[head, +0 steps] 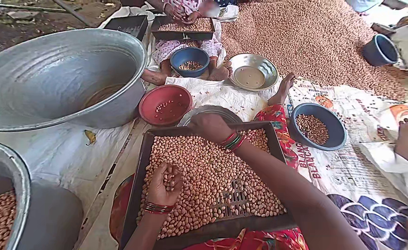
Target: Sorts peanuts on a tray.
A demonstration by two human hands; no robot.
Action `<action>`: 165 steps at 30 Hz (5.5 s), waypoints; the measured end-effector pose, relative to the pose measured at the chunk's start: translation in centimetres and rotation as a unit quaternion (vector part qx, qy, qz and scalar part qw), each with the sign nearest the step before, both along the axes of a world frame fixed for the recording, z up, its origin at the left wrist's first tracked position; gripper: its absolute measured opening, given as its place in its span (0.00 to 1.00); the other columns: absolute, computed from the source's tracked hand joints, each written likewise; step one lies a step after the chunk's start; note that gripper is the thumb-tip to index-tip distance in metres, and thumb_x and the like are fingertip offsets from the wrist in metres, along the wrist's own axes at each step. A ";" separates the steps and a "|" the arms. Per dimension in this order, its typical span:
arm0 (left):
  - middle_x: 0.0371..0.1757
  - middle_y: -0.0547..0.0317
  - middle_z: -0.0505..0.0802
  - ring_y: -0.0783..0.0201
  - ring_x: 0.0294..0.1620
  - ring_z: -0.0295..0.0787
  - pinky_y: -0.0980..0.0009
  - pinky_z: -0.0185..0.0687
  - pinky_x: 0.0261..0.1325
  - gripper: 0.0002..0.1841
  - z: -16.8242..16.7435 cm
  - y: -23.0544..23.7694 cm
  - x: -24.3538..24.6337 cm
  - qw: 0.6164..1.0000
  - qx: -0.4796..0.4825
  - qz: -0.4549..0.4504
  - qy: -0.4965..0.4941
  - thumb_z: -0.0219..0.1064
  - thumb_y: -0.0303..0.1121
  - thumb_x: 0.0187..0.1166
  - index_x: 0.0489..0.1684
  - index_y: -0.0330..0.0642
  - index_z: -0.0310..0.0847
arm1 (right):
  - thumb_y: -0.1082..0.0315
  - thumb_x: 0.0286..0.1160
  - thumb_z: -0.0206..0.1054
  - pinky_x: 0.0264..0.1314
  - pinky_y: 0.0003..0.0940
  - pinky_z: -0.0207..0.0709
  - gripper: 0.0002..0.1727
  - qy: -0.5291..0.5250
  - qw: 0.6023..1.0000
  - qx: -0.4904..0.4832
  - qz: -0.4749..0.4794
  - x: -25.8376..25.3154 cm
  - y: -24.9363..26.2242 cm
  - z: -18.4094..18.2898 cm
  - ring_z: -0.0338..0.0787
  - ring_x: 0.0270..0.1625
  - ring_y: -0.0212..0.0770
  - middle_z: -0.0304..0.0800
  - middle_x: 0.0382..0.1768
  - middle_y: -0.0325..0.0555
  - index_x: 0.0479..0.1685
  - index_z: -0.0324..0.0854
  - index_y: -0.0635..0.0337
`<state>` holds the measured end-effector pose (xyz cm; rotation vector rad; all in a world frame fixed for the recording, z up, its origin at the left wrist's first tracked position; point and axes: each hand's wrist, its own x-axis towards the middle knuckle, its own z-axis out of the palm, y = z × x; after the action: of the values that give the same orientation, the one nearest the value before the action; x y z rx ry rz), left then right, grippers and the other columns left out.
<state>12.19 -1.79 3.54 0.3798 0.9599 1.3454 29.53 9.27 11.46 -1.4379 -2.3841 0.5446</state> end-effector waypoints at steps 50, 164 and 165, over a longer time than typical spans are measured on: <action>0.16 0.73 0.79 0.84 0.08 0.62 0.89 0.55 0.12 0.24 1.6 -1.2 3.1 0.933 -0.117 -0.335 0.058 0.35 0.37 0.96 0.24 0.51 0.69 | 0.72 0.85 0.61 0.68 0.57 0.78 0.14 0.099 0.993 -0.018 -0.066 10.9 -7.1 -2.3 0.90 0.63 0.59 0.92 0.57 0.63 0.56 0.89 0.70; 0.70 0.39 0.88 0.38 0.72 0.85 0.41 0.74 0.73 0.24 1.9 5.1 3.6 0.441 0.004 -0.493 0.750 0.43 0.39 0.97 0.86 0.47 0.70 | 0.70 0.80 0.57 0.49 0.58 0.82 0.17 0.061 0.976 0.094 -0.188 17.4 -12.2 -3.6 0.94 0.47 0.63 0.94 0.44 0.66 0.46 0.90 0.72; 0.71 0.40 0.88 0.38 0.72 0.85 0.41 0.74 0.73 0.24 1.8 5.1 3.7 0.433 0.001 -0.494 0.754 0.42 0.39 0.97 0.87 0.48 0.69 | 0.70 0.80 0.57 0.49 0.58 0.83 0.16 0.060 0.976 0.099 -0.183 17.4 -12.1 -3.6 0.94 0.46 0.63 0.94 0.43 0.66 0.46 0.90 0.72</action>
<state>15.93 3.29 5.39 1.9815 1.6220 -0.5303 46.94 -2.86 7.83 -1.6459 -1.9530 0.2821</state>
